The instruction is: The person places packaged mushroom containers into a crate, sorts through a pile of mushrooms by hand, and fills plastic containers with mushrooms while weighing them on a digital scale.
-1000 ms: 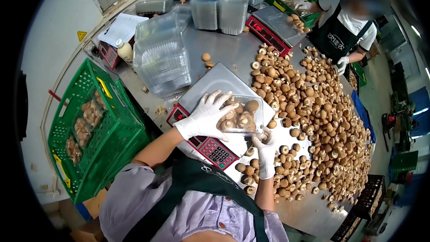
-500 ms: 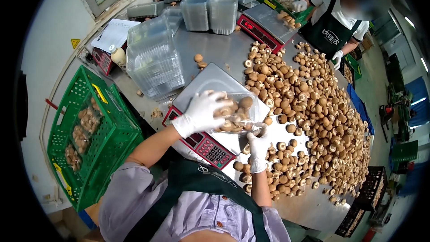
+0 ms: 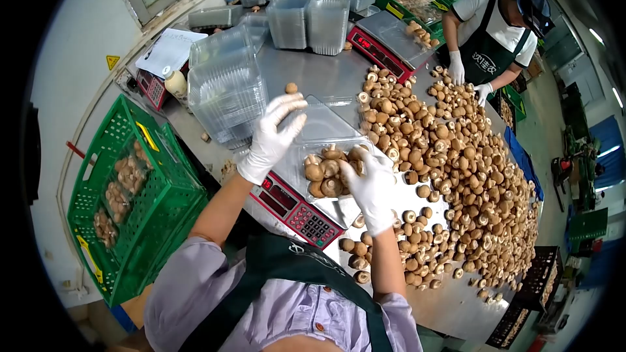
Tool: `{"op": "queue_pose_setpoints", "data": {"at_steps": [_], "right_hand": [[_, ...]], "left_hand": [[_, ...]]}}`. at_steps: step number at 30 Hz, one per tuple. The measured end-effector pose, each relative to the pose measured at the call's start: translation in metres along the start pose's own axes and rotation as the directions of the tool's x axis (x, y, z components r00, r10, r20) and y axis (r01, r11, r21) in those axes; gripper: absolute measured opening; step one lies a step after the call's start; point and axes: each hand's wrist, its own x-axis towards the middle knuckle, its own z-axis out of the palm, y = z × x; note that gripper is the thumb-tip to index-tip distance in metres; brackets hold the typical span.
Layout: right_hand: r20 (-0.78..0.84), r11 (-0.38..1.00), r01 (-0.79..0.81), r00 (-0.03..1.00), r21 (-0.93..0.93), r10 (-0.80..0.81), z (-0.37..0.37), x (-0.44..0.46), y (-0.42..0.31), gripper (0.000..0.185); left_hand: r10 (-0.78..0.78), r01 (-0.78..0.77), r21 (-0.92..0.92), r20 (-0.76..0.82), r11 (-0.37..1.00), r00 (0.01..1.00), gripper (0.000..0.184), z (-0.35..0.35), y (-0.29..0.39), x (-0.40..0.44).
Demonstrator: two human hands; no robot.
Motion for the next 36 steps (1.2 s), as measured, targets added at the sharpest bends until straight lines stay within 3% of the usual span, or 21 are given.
{"op": "queue_pose_setpoints", "data": {"at_steps": [3, 5, 8, 9, 11, 13, 15, 18, 22, 25, 26, 29, 31, 33, 35, 36], "right_hand": [[0.122, 0.962, 0.195, 0.977, -0.191, -0.173, 0.033, 0.018, -0.001, 0.038], [0.124, 0.950, 0.262, 0.962, -0.169, -0.243, 0.045, 0.019, 0.007, 0.035], [0.051, 0.960, 0.251, 0.965, 0.121, -0.258, 0.042, 0.009, 0.018, 0.032], [0.056, 0.962, 0.246, 0.966, 0.119, -0.254, 0.040, 0.004, 0.021, 0.032], [-0.007, 0.916, 0.158, 0.986, 0.369, -0.168, 0.033, -0.008, 0.024, 0.032], [-0.020, 0.932, 0.124, 0.992, 0.341, -0.124, 0.021, -0.016, 0.021, 0.032], [-0.121, 0.899, 0.189, 0.981, 0.394, -0.153, 0.015, -0.022, 0.021, 0.030], [-0.124, 0.875, 0.124, 0.990, 0.467, -0.075, 0.009, -0.031, 0.025, 0.031], [-0.114, 0.850, 0.044, 0.993, 0.525, 0.019, 0.001, -0.045, 0.032, 0.031], [-0.135, 0.840, 0.006, 0.988, 0.543, 0.080, -0.006, -0.060, 0.043, 0.032], [-0.167, 0.838, 0.016, 0.982, 0.545, 0.090, -0.011, -0.064, 0.046, 0.031], [-0.167, 0.865, -0.101, 0.964, 0.491, 0.207, -0.020, -0.095, 0.071, 0.030], [-0.078, 0.808, -0.292, 0.921, 0.512, 0.382, -0.030, -0.124, 0.084, 0.030], [-0.181, 0.800, -0.262, 0.892, 0.540, 0.414, -0.041, -0.150, 0.092, 0.030], [-0.093, 0.607, -0.407, 0.776, 0.683, 0.624, -0.040, -0.181, 0.109, 0.031], [-0.078, 0.594, -0.482, 0.732, 0.644, 0.677, -0.058, -0.192, 0.106, 0.031]], "left_hand": [[-0.117, 0.121, -0.047, 0.094, 0.991, 0.989, 0.022, 0.008, -0.003, -0.019], [-0.086, 0.088, -0.020, 0.088, 0.996, 0.992, 0.023, 0.006, -0.005, -0.028], [-0.096, 0.096, 0.002, 0.084, 0.995, 0.992, 0.023, 0.000, -0.010, -0.039], [-0.105, 0.105, -0.009, 0.071, 0.994, 0.992, 0.022, 0.001, -0.011, -0.042], [-0.115, 0.117, -0.027, 0.070, 0.993, 0.991, 0.022, 0.003, -0.012, -0.048], [-0.120, 0.122, 0.001, 0.148, 0.993, 0.982, 0.023, 0.007, -0.014, -0.050], [-0.097, 0.100, -0.016, 0.160, 0.995, 0.982, 0.022, 0.016, -0.011, -0.052], [-0.076, 0.080, -0.008, 0.240, 0.997, 0.968, 0.019, 0.028, -0.002, -0.053], [0.128, -0.189, 0.118, 0.398, 0.975, 0.909, 0.032, 0.044, -0.003, -0.059], [0.010, -0.263, 0.267, 0.685, 0.927, 0.729, 0.063, 0.052, 0.010, -0.064], [-0.120, -0.336, 0.397, 0.778, 0.854, 0.616, 0.077, 0.055, 0.016, -0.066], [-0.059, -0.411, 0.414, 0.760, 0.812, 0.647, 0.081, 0.062, 0.014, -0.073], [0.002, -0.412, 0.368, 0.744, 0.834, 0.669, 0.079, 0.063, 0.009, -0.075], [0.039, -0.398, 0.331, 0.725, 0.856, 0.687, 0.073, 0.066, 0.002, -0.078], [0.037, -0.412, 0.338, 0.734, 0.846, 0.678, 0.073, 0.067, 0.000, -0.078], [0.010, -0.394, 0.352, 0.734, 0.849, 0.679, 0.073, 0.066, 0.004, -0.077]]}}
